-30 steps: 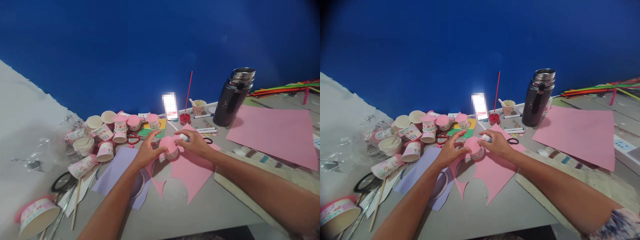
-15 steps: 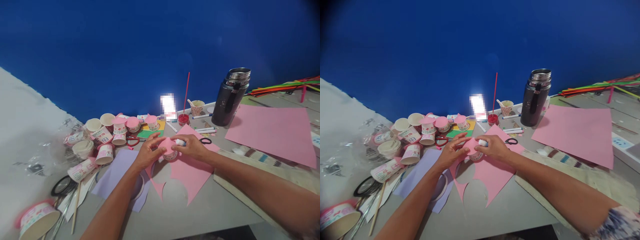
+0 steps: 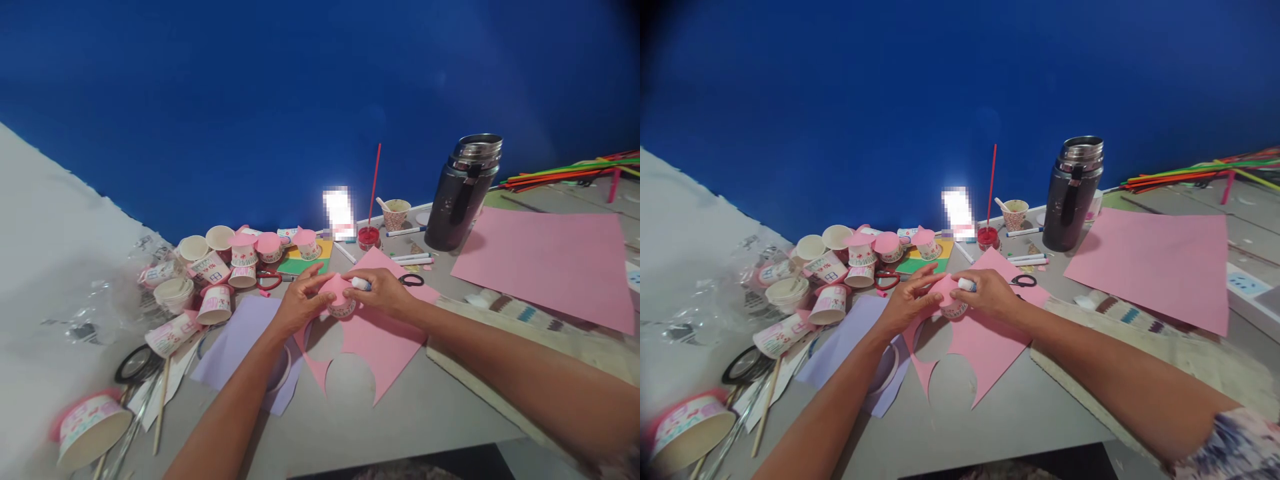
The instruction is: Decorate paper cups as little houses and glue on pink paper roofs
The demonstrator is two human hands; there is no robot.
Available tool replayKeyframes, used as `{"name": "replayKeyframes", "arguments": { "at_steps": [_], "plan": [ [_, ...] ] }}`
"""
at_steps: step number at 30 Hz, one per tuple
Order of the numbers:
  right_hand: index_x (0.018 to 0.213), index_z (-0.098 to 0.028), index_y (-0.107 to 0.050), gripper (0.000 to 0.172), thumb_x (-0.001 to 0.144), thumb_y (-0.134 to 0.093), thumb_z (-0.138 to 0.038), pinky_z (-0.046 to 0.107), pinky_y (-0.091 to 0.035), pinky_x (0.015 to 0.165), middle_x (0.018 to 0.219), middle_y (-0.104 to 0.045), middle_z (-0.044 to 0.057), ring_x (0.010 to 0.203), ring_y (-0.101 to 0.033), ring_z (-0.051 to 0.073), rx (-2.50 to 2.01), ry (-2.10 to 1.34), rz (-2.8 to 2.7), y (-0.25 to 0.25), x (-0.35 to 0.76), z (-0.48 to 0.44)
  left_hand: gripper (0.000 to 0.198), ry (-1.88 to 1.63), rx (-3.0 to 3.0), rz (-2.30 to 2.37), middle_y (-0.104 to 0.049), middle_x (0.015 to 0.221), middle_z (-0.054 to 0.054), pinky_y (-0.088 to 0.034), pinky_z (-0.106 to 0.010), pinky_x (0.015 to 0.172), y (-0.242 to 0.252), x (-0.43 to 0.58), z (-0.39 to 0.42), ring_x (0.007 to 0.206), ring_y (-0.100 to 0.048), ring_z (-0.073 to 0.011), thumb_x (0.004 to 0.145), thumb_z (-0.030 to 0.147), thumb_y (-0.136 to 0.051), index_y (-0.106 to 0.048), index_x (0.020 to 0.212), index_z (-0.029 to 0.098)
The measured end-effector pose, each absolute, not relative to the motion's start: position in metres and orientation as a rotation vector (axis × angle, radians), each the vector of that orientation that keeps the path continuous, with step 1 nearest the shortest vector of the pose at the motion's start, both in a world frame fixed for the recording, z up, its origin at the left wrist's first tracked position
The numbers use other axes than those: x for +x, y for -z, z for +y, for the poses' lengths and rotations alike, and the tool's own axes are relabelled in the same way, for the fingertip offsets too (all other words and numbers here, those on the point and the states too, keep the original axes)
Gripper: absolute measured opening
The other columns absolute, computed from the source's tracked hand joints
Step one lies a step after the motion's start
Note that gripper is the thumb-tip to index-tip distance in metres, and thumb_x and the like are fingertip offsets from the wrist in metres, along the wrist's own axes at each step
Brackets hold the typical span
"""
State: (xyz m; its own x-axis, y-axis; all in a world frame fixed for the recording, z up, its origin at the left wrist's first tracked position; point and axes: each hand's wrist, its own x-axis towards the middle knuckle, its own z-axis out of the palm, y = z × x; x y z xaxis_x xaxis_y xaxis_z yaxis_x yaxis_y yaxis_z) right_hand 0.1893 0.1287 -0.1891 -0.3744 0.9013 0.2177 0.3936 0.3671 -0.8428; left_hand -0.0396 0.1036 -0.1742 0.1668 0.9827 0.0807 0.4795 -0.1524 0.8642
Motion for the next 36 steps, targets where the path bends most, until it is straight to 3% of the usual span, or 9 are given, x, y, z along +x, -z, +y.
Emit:
{"name": "replayKeyframes", "arguments": {
  "at_steps": [6, 11, 16, 21, 25, 31, 36],
  "plan": [
    [0.110, -0.022, -0.082, 0.030, 0.081, -0.079, -0.032, 0.039, -0.055, 0.091, 0.110, -0.082, 0.008, 0.102, -0.075, 0.030, -1.106, -0.947, -1.891, 0.187, 0.189, 0.127, 0.054, -0.898, 1.742, 1.407, -0.045, 0.163, -0.011, -0.053, -0.045, 0.106, 0.172, -0.038, 0.101, 0.151, -0.042, -0.0366, 0.077, 0.055, -0.081, -0.077, 0.125, 0.030],
    [0.122, -0.016, -0.076, 0.041, 0.084, -0.073, -0.031, 0.031, -0.056, 0.072, 0.094, -0.081, 0.006, 0.074, -0.073, 0.020, -1.135, -1.025, -1.767, 0.182, 0.190, 0.128, 0.058, -0.970, 1.644, 1.370, -0.055, 0.154, -0.012, -0.047, -0.046, 0.113, 0.174, -0.038, 0.103, 0.147, -0.046, -0.0348, 0.082, 0.058, -0.077, -0.072, 0.131, 0.028],
    [0.126, -0.015, -0.072, 0.044, 0.085, -0.070, -0.034, 0.029, -0.052, 0.065, 0.085, -0.076, 0.003, 0.060, -0.066, 0.015, -1.188, -1.063, -1.672, 0.179, 0.191, 0.132, 0.064, -1.062, 1.420, 1.347, -0.068, 0.126, -0.013, -0.057, -0.036, 0.089, 0.182, -0.041, 0.107, 0.108, -0.067, -0.0248, 0.086, 0.060, -0.071, -0.064, 0.136, 0.020],
    [0.124, -0.014, -0.073, 0.048, 0.080, -0.075, -0.033, 0.031, -0.051, 0.073, 0.082, -0.074, 0.003, 0.069, -0.066, 0.018, -1.199, -1.125, -1.674, 0.185, 0.186, 0.134, 0.061, -1.074, 1.488, 1.416, -0.059, 0.141, -0.015, -0.056, -0.031, 0.074, 0.188, -0.040, 0.109, 0.109, -0.061, -0.0249, 0.082, 0.047, -0.078, -0.063, 0.136, 0.022],
    [0.123, -0.014, -0.073, 0.049, 0.078, -0.077, -0.035, 0.030, -0.050, 0.068, 0.076, -0.072, 0.002, 0.067, -0.063, 0.017, -1.188, -1.187, -1.650, 0.189, 0.185, 0.136, 0.065, -1.052, 1.459, 1.422, -0.059, 0.139, -0.016, -0.054, -0.029, 0.072, 0.188, -0.039, 0.109, 0.105, -0.062, -0.0235, 0.081, 0.044, -0.079, -0.060, 0.140, 0.023],
    [0.119, -0.013, -0.071, 0.043, 0.083, -0.072, -0.037, 0.025, -0.042, 0.053, 0.058, -0.062, -0.003, 0.052, -0.051, 0.012, -1.197, -1.290, -1.546, 0.185, 0.185, 0.141, 0.056, -1.140, 1.184, 1.382, -0.066, 0.117, -0.010, -0.049, -0.025, 0.061, 0.187, -0.035, 0.111, 0.086, -0.064, -0.0175, 0.081, 0.050, -0.078, -0.065, 0.127, 0.021],
    [0.113, -0.012, -0.070, 0.036, 0.084, -0.071, -0.034, 0.024, -0.039, 0.050, 0.056, -0.059, -0.005, 0.048, -0.047, 0.010, -1.235, -1.322, -1.499, 0.180, 0.181, 0.145, 0.047, -1.204, 1.148, 1.412, -0.068, 0.103, -0.006, -0.045, -0.024, 0.061, 0.193, -0.027, 0.120, 0.078, -0.061, -0.0145, 0.081, 0.048, -0.078, -0.067, 0.116, 0.019]
  ]
}}
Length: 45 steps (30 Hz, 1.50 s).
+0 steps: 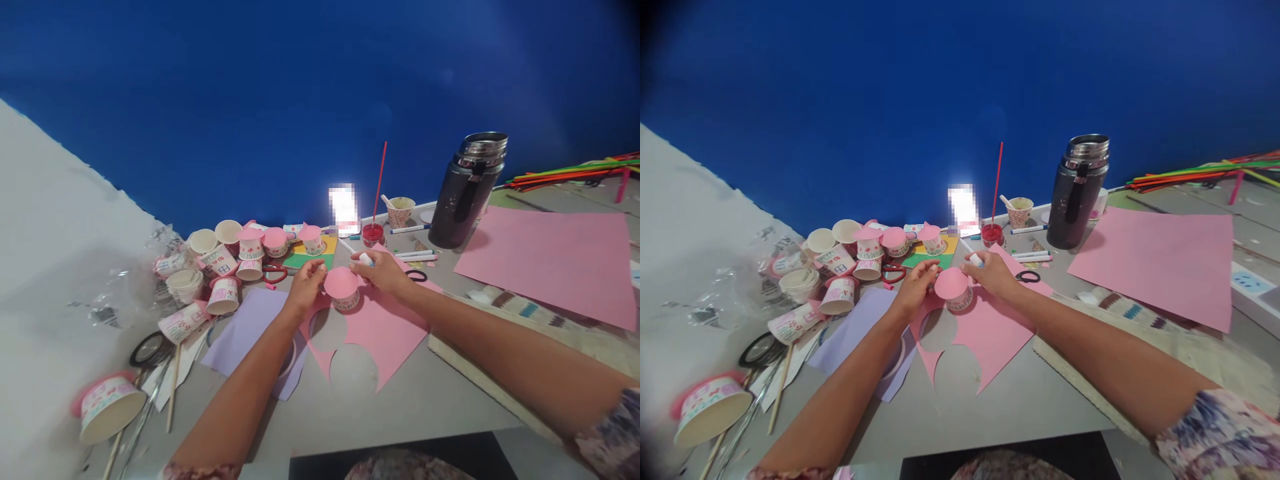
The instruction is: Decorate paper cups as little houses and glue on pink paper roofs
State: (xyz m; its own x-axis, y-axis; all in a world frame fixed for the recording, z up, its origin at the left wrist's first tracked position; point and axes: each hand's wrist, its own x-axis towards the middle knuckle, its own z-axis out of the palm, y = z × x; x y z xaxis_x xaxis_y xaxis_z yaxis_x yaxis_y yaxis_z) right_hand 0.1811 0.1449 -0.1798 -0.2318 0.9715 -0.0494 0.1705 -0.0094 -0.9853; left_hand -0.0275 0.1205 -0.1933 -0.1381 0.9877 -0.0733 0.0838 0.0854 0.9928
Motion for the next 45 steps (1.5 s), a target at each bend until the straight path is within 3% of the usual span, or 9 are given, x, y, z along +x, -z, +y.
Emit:
{"name": "replayKeyframes", "arguments": {
  "at_steps": [5, 11, 14, 16, 21, 25, 32, 37, 45],
  "plan": [
    [0.106, -0.013, -0.072, 0.031, 0.079, -0.076, -0.028, 0.024, -0.039, 0.050, 0.055, -0.061, -0.004, 0.050, -0.049, 0.011, -1.242, -1.336, -1.496, 0.181, 0.179, 0.145, 0.046, -1.220, 1.155, 1.417, -0.069, 0.103, -0.006, -0.049, -0.026, 0.072, 0.201, -0.022, 0.127, 0.086, -0.062, -0.0163, 0.077, 0.041, -0.083, -0.069, 0.115, 0.018],
    [0.107, -0.016, -0.069, 0.034, 0.082, -0.073, -0.038, 0.023, -0.039, 0.047, 0.057, -0.057, -0.005, 0.052, -0.049, 0.011, -1.222, -1.299, -1.379, 0.185, 0.188, 0.153, 0.067, -1.156, 1.160, 1.363, -0.066, 0.121, -0.013, -0.050, -0.028, 0.065, 0.189, -0.038, 0.121, 0.092, -0.065, -0.0209, 0.079, 0.063, -0.075, -0.062, 0.129, 0.020],
    [0.105, -0.016, -0.069, 0.035, 0.080, -0.073, -0.039, 0.022, -0.042, 0.048, 0.059, -0.057, -0.005, 0.053, -0.050, 0.011, -1.205, -1.300, -1.351, 0.188, 0.195, 0.153, 0.102, -0.978, 1.361, 1.215, -0.058, 0.143, -0.015, -0.054, -0.038, 0.091, 0.180, -0.050, 0.111, 0.128, -0.058, -0.0318, 0.065, 0.049, -0.091, -0.045, 0.153, 0.027],
    [0.105, -0.016, -0.069, 0.035, 0.078, -0.074, -0.038, 0.022, -0.042, 0.047, 0.059, -0.057, -0.005, 0.053, -0.049, 0.011, -1.199, -1.308, -1.359, 0.189, 0.199, 0.150, 0.120, -0.827, 1.539, 1.151, -0.047, 0.155, -0.015, -0.045, -0.046, 0.109, 0.178, -0.053, 0.106, 0.146, -0.043, -0.0357, 0.062, 0.039, -0.094, -0.027, 0.163, 0.032],
    [0.111, -0.016, -0.070, 0.038, 0.079, -0.074, -0.036, 0.021, -0.038, 0.046, 0.059, -0.059, -0.005, 0.050, -0.048, 0.010, -1.216, -1.309, -1.398, 0.186, 0.204, 0.142, 0.131, -0.779, 1.653, 1.170, -0.045, 0.155, -0.014, -0.036, -0.051, 0.119, 0.186, -0.042, 0.101, 0.144, -0.045, -0.0367, 0.065, 0.032, -0.091, -0.009, 0.167, 0.033],
    [0.112, -0.017, -0.070, 0.037, 0.080, -0.073, -0.036, 0.021, -0.040, 0.047, 0.059, -0.059, -0.005, 0.050, -0.049, 0.010, -1.231, -1.299, -1.417, 0.185, 0.205, 0.141, 0.124, -0.884, 1.626, 1.263, -0.060, 0.139, -0.010, -0.039, -0.046, 0.117, 0.190, -0.029, 0.099, 0.135, -0.054, -0.0333, 0.064, 0.027, -0.090, -0.018, 0.166, 0.029],
    [0.109, -0.016, -0.070, 0.034, 0.083, -0.068, -0.037, 0.023, -0.043, 0.049, 0.058, -0.060, -0.004, 0.052, -0.054, 0.013, -1.239, -1.215, -1.486, 0.189, 0.207, 0.144, 0.097, -1.292, 1.109, 1.102, -0.072, 0.113, -0.004, -0.055, -0.035, 0.087, 0.174, -0.040, 0.106, 0.099, -0.069, -0.0219, 0.063, 0.029, -0.087, -0.046, 0.150, 0.029],
    [0.112, -0.016, -0.070, 0.035, 0.086, -0.064, -0.038, 0.027, -0.048, 0.058, 0.064, -0.065, -0.002, 0.061, -0.063, 0.018, -1.276, -1.118, -1.611, 0.188, 0.207, 0.142, 0.075, -1.341, 1.081, 1.028, -0.075, 0.110, -0.007, -0.055, -0.041, 0.095, 0.160, -0.060, 0.109, 0.110, -0.069, -0.0270, 0.067, 0.034, -0.086, -0.058, 0.137, 0.026],
    [0.124, -0.019, -0.068, 0.039, 0.088, -0.062, -0.033, 0.035, -0.049, 0.087, 0.118, -0.076, 0.011, 0.104, -0.070, 0.029, -1.301, -0.863, -1.930, 0.202, 0.203, 0.133, 0.071, -1.303, 0.946, 0.959, -0.075, 0.110, -0.010, -0.056, -0.044, 0.094, 0.163, -0.062, 0.107, 0.109, -0.070, -0.0303, 0.064, 0.040, -0.087, -0.064, 0.127, 0.019]
  ]
}}
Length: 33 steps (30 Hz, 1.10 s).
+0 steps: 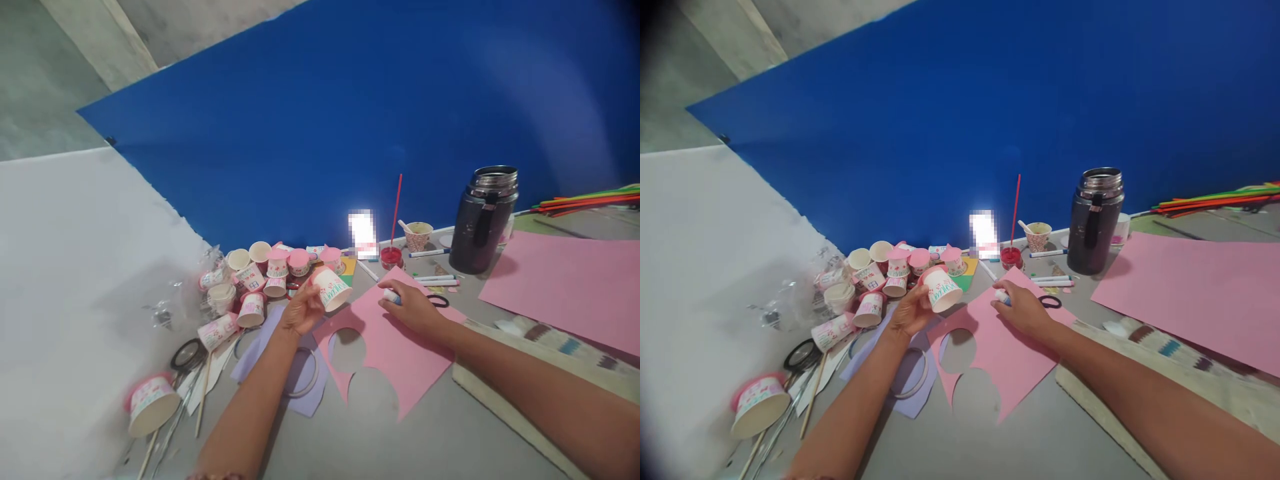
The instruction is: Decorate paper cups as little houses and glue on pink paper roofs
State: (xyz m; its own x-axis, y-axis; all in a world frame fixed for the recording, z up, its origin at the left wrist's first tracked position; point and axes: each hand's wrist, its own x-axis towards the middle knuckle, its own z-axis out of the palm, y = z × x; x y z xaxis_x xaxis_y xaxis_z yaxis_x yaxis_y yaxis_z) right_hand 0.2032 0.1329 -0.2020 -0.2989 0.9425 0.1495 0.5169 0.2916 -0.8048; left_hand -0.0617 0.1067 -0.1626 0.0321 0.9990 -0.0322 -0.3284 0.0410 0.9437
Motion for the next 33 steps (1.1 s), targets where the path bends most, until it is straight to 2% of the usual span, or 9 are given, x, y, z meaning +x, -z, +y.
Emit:
{"name": "replayKeyframes", "arguments": {
  "at_steps": [4, 7, 12, 16, 21, 26, 30, 33],
  "plan": [
    [0.129, -0.018, -0.065, 0.042, 0.089, -0.060, -0.028, 0.036, -0.047, 0.086, 0.115, -0.077, 0.012, 0.104, -0.069, 0.030, -1.273, -0.784, -2.059, 0.209, 0.200, 0.128, 0.084, -1.340, 1.051, 0.997, -0.073, 0.113, -0.008, -0.057, -0.040, 0.089, 0.144, -0.062, 0.107, 0.104, -0.071, -0.0275, 0.060, 0.034, -0.090, -0.058, 0.137, 0.024],
    [0.125, -0.018, -0.065, 0.038, 0.090, -0.053, -0.023, 0.035, -0.047, 0.083, 0.111, -0.076, 0.011, 0.098, -0.069, 0.028, -1.225, -0.757, -2.122, 0.211, 0.199, 0.125, 0.095, -1.521, 1.148, 1.175, -0.070, 0.120, -0.007, -0.057, -0.035, 0.086, 0.121, -0.080, 0.107, 0.103, -0.070, -0.0240, 0.058, 0.026, -0.091, -0.051, 0.144, 0.027],
    [0.127, -0.018, -0.064, 0.039, 0.091, -0.050, -0.023, 0.036, -0.046, 0.085, 0.116, -0.076, 0.013, 0.102, -0.069, 0.029, -1.180, -0.733, -2.161, 0.216, 0.200, 0.124, 0.104, -1.783, 1.336, 1.635, -0.064, 0.128, -0.010, -0.055, -0.033, 0.094, 0.111, -0.124, 0.084, 0.113, -0.066, -0.0256, 0.058, 0.021, -0.090, -0.043, 0.151, 0.023],
    [0.133, -0.018, -0.062, 0.043, 0.093, -0.051, -0.026, 0.037, -0.047, 0.088, 0.124, -0.074, 0.014, 0.108, -0.069, 0.031, -1.200, -0.736, -2.198, 0.214, 0.200, 0.121, 0.101, -1.695, 1.328, 1.838, -0.062, 0.131, -0.011, -0.053, -0.038, 0.099, 0.141, -0.141, 0.053, 0.121, -0.062, -0.0292, 0.059, 0.022, -0.089, -0.045, 0.149, 0.024],
    [0.138, -0.019, -0.058, 0.045, 0.094, -0.050, -0.026, 0.039, -0.047, 0.092, 0.131, -0.072, 0.013, 0.114, -0.068, 0.032, -1.234, -0.779, -2.217, 0.208, 0.198, 0.116, 0.099, -1.645, 1.267, 1.844, -0.063, 0.131, -0.012, -0.051, -0.041, 0.102, 0.163, -0.142, 0.044, 0.121, -0.062, -0.0301, 0.060, 0.024, -0.090, -0.045, 0.148, 0.024],
    [0.139, -0.019, -0.058, 0.046, 0.095, -0.050, -0.028, 0.041, -0.048, 0.092, 0.131, -0.072, 0.014, 0.113, -0.069, 0.033, -1.224, -0.767, -2.227, 0.211, 0.198, 0.118, 0.092, -1.587, 1.394, 1.786, -0.063, 0.132, -0.012, -0.044, -0.044, 0.109, 0.151, -0.113, 0.089, 0.125, -0.060, -0.0313, 0.061, 0.020, -0.087, -0.048, 0.145, 0.023],
    [0.141, -0.020, -0.057, 0.048, 0.095, -0.050, -0.029, 0.042, -0.048, 0.093, 0.132, -0.072, 0.014, 0.115, -0.069, 0.033, -1.224, -0.777, -2.245, 0.212, 0.198, 0.118, 0.090, -1.571, 1.464, 1.807, -0.057, 0.142, -0.014, -0.035, -0.047, 0.117, 0.153, -0.085, 0.131, 0.137, -0.051, -0.0347, 0.057, 0.014, -0.087, -0.052, 0.139, 0.023],
    [0.144, -0.022, -0.055, 0.050, 0.096, -0.048, -0.031, 0.043, -0.049, 0.093, 0.131, -0.072, 0.014, 0.117, -0.069, 0.033, -1.222, -0.772, -2.266, 0.209, 0.198, 0.115, 0.087, -1.590, 1.461, 1.818, -0.057, 0.142, -0.016, -0.035, -0.050, 0.117, 0.157, -0.076, 0.147, 0.136, -0.051, -0.0363, 0.056, 0.015, -0.087, -0.054, 0.136, 0.021]
  ]
}}
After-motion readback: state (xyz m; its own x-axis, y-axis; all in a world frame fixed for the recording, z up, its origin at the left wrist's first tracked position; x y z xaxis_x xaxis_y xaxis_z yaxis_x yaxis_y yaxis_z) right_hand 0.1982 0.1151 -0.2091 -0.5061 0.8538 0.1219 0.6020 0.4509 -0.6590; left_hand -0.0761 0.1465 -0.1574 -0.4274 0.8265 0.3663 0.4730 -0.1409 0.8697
